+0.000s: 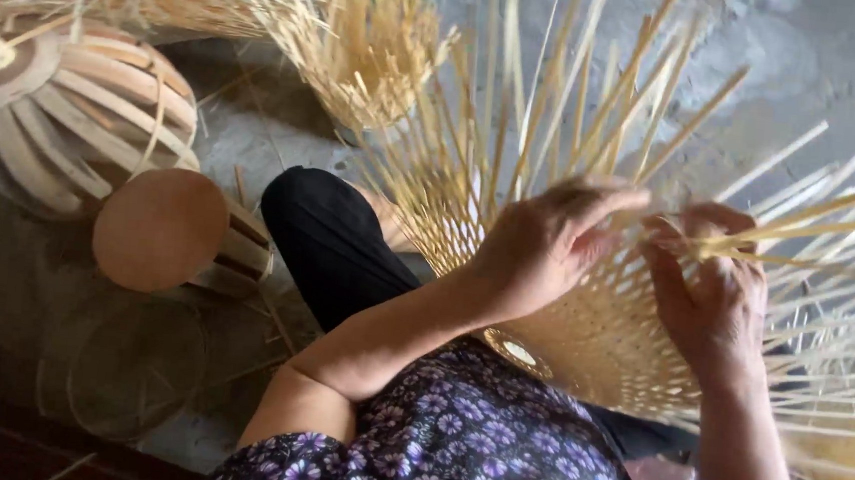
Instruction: Weaving a radial bamboo frame by hand using thin bamboo splints.
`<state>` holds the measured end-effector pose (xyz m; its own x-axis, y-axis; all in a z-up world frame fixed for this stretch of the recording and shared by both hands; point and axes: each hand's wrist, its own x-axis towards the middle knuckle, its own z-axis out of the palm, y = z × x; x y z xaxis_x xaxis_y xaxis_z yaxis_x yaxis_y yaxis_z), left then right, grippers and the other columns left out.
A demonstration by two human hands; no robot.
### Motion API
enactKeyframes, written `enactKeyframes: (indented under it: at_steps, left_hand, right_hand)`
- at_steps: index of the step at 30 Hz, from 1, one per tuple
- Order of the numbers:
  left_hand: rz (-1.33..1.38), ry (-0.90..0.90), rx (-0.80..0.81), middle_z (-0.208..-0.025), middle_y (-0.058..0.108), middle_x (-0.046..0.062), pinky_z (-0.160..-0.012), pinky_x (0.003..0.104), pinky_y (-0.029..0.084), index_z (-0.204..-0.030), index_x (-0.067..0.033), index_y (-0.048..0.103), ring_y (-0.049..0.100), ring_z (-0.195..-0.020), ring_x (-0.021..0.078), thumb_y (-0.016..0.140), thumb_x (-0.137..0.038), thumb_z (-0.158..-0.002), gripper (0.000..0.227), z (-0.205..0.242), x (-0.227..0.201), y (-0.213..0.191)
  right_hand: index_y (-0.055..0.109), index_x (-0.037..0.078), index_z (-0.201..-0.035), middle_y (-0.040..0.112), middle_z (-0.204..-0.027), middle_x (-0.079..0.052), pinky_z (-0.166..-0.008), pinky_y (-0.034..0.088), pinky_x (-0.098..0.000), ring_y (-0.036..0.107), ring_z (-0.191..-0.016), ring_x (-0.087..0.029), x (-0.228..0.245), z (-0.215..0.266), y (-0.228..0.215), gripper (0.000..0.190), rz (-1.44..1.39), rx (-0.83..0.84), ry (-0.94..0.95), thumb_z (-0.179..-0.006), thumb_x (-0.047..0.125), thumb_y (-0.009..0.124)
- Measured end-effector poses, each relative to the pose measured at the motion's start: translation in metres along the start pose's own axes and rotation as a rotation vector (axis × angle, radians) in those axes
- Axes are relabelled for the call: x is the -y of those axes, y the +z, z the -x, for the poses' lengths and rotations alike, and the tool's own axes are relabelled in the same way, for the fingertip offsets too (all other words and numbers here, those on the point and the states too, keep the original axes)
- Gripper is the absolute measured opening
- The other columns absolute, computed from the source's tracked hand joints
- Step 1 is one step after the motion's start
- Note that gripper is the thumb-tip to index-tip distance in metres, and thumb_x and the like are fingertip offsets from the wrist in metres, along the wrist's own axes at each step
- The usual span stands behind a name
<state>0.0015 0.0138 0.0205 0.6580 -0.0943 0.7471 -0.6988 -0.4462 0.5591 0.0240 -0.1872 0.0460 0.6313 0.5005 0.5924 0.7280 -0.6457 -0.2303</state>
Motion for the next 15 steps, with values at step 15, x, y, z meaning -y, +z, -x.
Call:
enactKeyframes:
  at_steps: [15]
  left_hand:
    - [0.021, 0.109, 0.078, -0.092, 0.063, 0.004, -0.072, 0.026, 0.055, -0.101, -0.006, 0.057, 0.063, -0.08, 0.0127, 0.065, -0.01, -0.113, 0.015, -0.041, -0.055, -0.065]
  right_hand:
    - [0.066, 0.011, -0.084, 0.072, -0.102, -0.004, -0.093, 0.054, -0.044, 0.066, -0.105, -0.024, -0.009, -0.028, -0.039, 0.011, -0.527, -0.21, -0.077, -0.088, 0.009, 0.076]
